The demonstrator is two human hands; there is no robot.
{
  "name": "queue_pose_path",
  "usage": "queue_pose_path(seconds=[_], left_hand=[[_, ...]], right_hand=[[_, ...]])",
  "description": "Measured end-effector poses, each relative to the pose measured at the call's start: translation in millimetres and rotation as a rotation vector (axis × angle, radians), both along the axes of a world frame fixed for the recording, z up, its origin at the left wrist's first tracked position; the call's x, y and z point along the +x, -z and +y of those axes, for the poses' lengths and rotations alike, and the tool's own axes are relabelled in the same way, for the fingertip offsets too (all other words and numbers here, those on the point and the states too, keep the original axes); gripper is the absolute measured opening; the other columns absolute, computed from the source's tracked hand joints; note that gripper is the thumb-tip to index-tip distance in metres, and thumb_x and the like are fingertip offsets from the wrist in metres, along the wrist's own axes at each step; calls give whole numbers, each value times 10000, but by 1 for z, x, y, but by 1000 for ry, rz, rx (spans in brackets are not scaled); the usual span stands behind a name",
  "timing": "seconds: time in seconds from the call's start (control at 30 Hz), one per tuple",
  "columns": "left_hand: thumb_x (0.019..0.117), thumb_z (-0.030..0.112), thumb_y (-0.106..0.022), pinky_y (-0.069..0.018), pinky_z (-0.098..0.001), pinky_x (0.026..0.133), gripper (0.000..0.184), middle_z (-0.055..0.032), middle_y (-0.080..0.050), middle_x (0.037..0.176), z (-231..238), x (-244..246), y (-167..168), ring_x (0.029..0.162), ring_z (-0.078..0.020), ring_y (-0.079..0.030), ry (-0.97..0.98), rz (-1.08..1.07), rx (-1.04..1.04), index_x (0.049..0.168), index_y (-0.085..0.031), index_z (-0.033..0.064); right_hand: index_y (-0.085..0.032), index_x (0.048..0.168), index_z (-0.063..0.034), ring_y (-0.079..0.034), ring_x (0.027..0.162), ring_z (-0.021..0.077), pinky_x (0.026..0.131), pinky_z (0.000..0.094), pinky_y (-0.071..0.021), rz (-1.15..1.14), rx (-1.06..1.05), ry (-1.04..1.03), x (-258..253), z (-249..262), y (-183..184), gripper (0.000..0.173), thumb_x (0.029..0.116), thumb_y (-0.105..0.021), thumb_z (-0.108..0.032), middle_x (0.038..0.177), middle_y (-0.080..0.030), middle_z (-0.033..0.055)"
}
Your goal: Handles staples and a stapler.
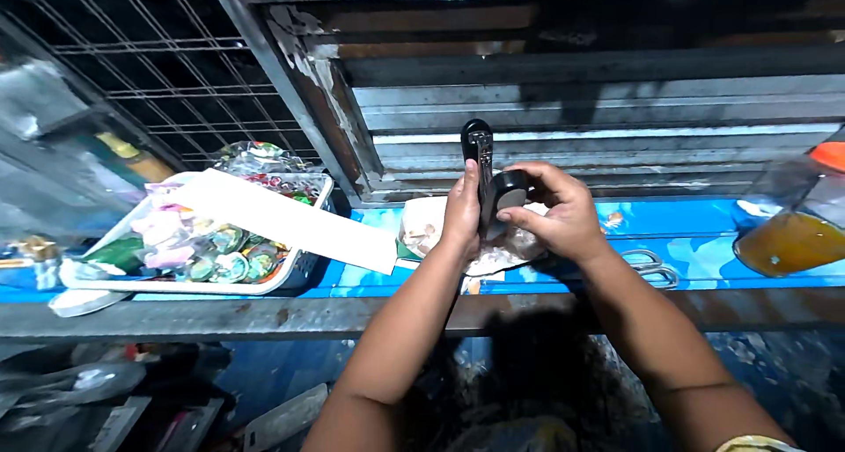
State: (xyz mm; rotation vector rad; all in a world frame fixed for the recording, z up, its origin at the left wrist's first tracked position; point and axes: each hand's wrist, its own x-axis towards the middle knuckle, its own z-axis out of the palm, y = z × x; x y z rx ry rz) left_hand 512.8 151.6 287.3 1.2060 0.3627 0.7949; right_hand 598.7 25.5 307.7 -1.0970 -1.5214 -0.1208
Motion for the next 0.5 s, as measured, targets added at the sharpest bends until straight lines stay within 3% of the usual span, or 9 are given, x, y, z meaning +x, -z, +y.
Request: queue_pose_path(seconds=[0.13, 0.23, 0.33, 0.4, 0.5], left_hand=[[1105, 463, -314, -594, -298, 765, 498, -16, -703, 878, -9, 0, 2, 822, -94, -693, 77, -6, -30, 1090, -647, 93], [1037, 644, -338, -596, -287, 695, 564, 28, -711, 881, -11, -6, 5, 788, -74, -688, 150, 95, -57, 1101, -664, 189], [1102, 503, -229, -547, -274, 587, 517, 24, -649, 760, -11, -5, 4, 667, -87, -632, 224, 118, -261, 992, -622, 184], [1094, 460, -132, -509, -262, 565, 584, 36, -559, 676, 1, -5, 10, 596, -98, -563, 387, 35, -390, 906, -609, 181], [1092, 471, -121, -552, -286, 606, 638, 22, -609, 691, 11, -9, 0, 626, -124, -621, 412, -104, -386, 906, -654, 173]], right_hand=[[-607, 1292, 80, -667, 973, 82, 791, 210, -595, 105, -14, 35, 1, 0, -3, 504, 866, -796, -112, 1181, -631, 117], [-609, 1286, 95, -672, 944, 94, 763, 217, -607, 162, 23, 33, 0, 2, -3, 520, 840, -814, -76, 1150, -619, 124], [-610, 1273, 113, -657, 927, 82, 768, 219, -582, 289, 70, 26, 4, 10, 0, 467, 879, -762, -87, 1174, -645, 143], [-578, 1315, 85, -649, 991, 106, 817, 245, -571, 546, 47, 39, 3, 17, 2, 403, 959, -660, -86, 1240, -623, 151], [-456, 1427, -36, -610, 1056, 173, 860, 352, -552, 1113, -85, -68, 0, 33, 2, 376, 1099, -458, -221, 1298, -543, 118]])
